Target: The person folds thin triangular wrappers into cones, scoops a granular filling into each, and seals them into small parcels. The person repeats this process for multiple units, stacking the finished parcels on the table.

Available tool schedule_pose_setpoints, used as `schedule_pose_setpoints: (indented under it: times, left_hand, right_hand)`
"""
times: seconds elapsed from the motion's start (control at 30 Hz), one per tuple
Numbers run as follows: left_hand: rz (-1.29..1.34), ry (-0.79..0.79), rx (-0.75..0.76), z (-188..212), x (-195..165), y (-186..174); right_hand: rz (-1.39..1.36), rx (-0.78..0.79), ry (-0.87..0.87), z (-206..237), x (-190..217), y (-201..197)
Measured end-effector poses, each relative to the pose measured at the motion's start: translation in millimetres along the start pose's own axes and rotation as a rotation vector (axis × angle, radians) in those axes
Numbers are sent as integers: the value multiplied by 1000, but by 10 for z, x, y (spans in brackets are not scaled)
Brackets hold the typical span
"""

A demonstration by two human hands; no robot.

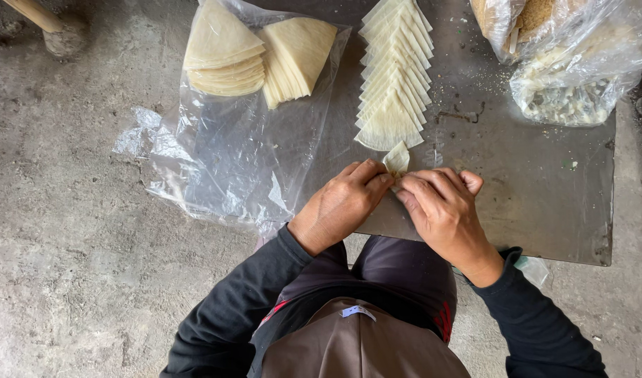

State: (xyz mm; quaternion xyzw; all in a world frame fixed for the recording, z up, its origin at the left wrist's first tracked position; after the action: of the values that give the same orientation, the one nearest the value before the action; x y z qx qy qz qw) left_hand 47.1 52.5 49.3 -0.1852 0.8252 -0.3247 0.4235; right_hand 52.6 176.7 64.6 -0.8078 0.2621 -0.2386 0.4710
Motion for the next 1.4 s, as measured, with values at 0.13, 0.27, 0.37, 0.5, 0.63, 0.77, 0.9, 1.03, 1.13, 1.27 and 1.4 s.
schedule_pose_setpoints:
  times: [0.13,0.27,0.37,0.5,0.63,0.77,0.9,1.03,1.13,1.27,1.4]
  left_hand:
    - [2,-5,5,-18,22,42]
    - [112,5,-9,-12,22,12]
    - [47,-62,-13,-8,68,30]
    - [96,-151,3,-72,158,111]
    - [90,-188,1,-169,215,143]
    - [207,-357,8,-216,350,131]
    - [230,-424,-1,-237,391,93]
    - [213,-376,-10,-220,334,50]
    - [198,-258,-32,-160,226,-25]
    - [110,-115,3,-114,124,-18]
    - [-7,-205,7,-115,183,97]
  right_hand:
    - [15,29,-60,-21,49,-24]
    - [64,20,-30,-13,30,-5]
    - [53,13,2,9,19,20]
    - [18,11,24,-12,-36,33]
    - [-55,93,62,-90,-182,98]
    - [-264,94,207,-131,-396,156]
    - [-419,149,430,-39,-547,268]
    - [-116,105,91,-109,-209,96]
    - [-58,128,34,-84,-109,67]
    - [-87,113,52,-96,-162,95]
    - [-156,76,71,-84,-197,138]
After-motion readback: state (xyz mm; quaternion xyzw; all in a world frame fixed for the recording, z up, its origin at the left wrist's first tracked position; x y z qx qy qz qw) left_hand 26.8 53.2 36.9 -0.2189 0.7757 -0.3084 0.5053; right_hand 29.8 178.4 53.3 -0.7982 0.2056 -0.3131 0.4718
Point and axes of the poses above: each hand's wrist, its own z-axis away from the middle knuckle, its own y-axis out of the palm, x = y × z, the point moved 9 cm from there along -z, towards the middle knuckle, and after that the axes turned 8 degrees about -y, right-handed, at the moved point
